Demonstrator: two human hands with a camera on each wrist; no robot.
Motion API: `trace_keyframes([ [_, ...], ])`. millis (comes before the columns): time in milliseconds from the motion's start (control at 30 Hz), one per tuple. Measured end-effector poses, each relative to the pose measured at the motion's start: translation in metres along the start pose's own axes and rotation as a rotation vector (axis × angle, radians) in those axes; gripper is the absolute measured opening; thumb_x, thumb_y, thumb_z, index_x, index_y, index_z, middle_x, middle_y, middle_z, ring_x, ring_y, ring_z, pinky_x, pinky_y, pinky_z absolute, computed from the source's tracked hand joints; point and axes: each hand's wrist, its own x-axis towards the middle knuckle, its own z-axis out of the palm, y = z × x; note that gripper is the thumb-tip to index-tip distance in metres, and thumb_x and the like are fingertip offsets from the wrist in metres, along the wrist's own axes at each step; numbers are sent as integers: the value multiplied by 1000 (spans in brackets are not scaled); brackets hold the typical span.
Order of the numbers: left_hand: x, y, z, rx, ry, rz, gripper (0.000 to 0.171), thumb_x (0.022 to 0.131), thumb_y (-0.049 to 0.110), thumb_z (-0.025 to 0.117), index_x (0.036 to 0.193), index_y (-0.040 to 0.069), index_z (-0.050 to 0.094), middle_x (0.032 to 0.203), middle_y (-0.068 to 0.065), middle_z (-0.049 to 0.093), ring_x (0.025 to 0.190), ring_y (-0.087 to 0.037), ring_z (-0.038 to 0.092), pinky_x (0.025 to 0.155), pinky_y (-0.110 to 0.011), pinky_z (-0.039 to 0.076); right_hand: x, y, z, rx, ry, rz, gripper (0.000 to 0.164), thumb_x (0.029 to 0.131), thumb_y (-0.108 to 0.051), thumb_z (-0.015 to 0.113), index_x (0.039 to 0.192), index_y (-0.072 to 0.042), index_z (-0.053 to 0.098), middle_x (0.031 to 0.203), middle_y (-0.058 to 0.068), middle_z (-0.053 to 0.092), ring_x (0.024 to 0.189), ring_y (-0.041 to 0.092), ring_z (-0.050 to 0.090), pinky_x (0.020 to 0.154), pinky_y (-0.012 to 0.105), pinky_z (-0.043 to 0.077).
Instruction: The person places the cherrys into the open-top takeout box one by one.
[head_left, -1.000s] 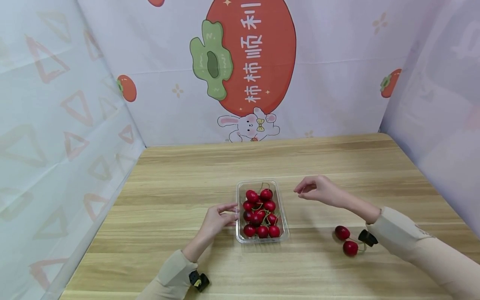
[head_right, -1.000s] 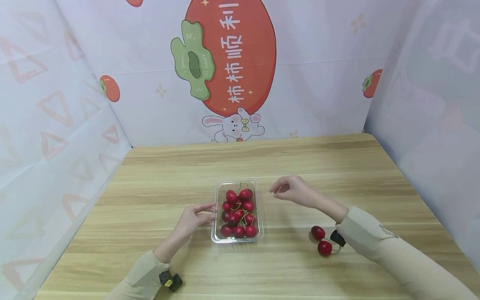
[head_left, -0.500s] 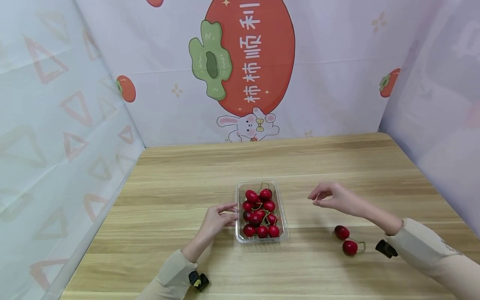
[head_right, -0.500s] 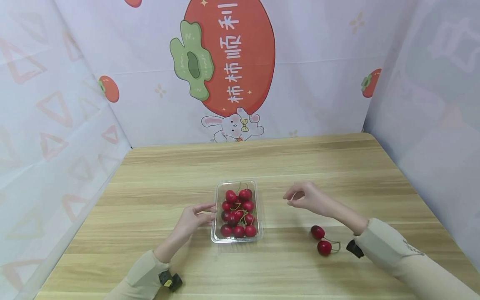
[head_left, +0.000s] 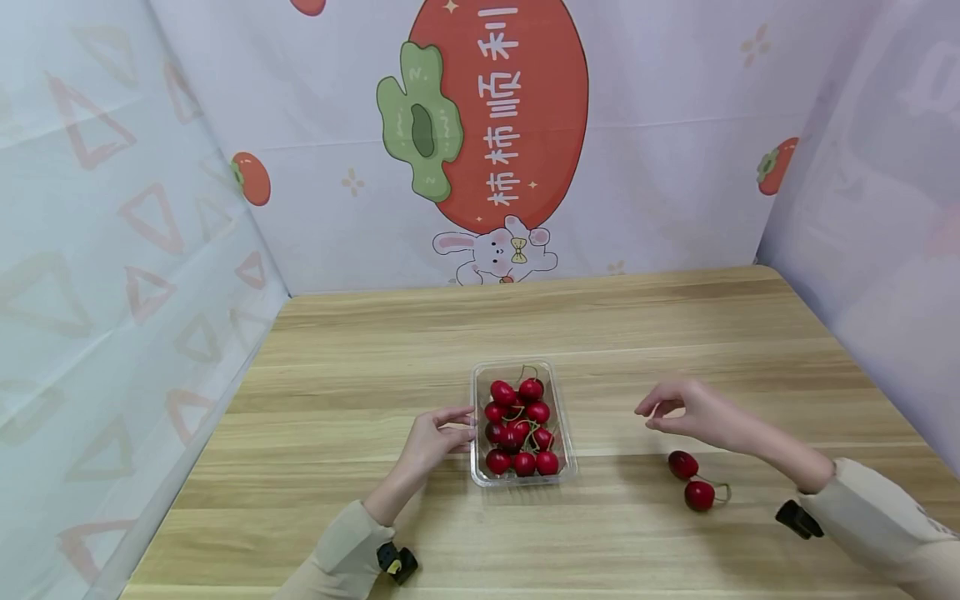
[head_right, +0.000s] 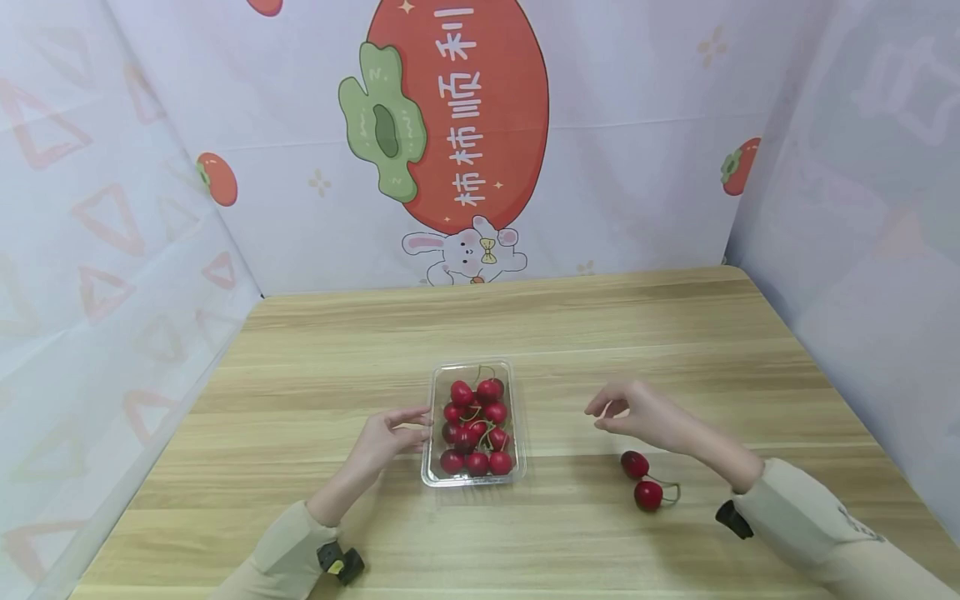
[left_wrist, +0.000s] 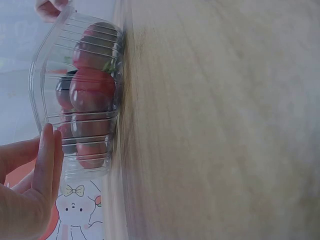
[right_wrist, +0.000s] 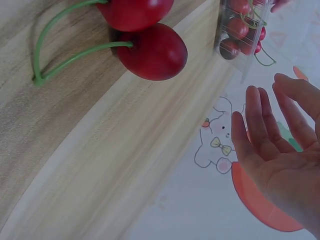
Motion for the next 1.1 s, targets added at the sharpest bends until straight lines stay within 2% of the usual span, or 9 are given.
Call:
trace_keyframes([
  [133, -1, 0, -1, 2, -6, 3, 39, 77, -6, 61, 114, -11, 52, 99, -22, 60, 66, -9, 61, 69, -35, 57, -7, 1, 0, -25, -2, 2, 12, 79, -6, 64, 90, -2, 64, 84, 4, 64, 75, 3, 58, 66, 26, 54],
  [367, 0, -1, -1, 11, -5, -4, 38, 77, -5, 61, 114, -10, 53, 98, -21, 60, 67, -10, 62, 69, -35, 57, -18, 4, 0, -14, -22, 24, 15, 80, -9, 64, 92, -1, 63, 86, 6, 63, 76, 2, 57, 64, 22, 54],
  [600, -1, -1, -1, 17, -2, 2, 38, 77, -5, 61, 114, -10, 53, 98, -20, 61, 67, -10, 62, 69, -35, 57, -28, 10, 2, -16, -10, -13, 14, 78, -4, 64, 91, 1, 62, 85, 8, 63, 74, 1, 57, 63, 21, 54],
  [767, -1, -1, -1, 14, 0, -4, 38, 77, -6, 62, 114, -9, 54, 97, -18, 61, 67, -11, 62, 69, -35, 57, -35, 13, 1, -48, -3, -17, 14, 77, -3, 65, 90, 1, 62, 83, 7, 63, 74, 0, 55, 62, 23, 54],
  [967, 0, -2, -1, 12, 1, -2, 39, 76, -6, 62, 114, -10, 53, 97, -19, 61, 66, -10, 62, 68, -34, 57, -45, 19, 0, -71, 2, -26, 14, 76, -4, 67, 88, -1, 63, 83, 4, 63, 73, 3, 55, 61, 22, 53],
  [1100, 0, -2, -1, 12, -1, 0, 39, 77, -6, 62, 114, -10, 53, 97, -19, 61, 66, -10, 62, 68, -33, 58, -51, 24, 0, -64, 6, -36, 13, 75, -3, 66, 87, -1, 63, 82, 1, 62, 72, 0, 54, 60, 20, 53],
])
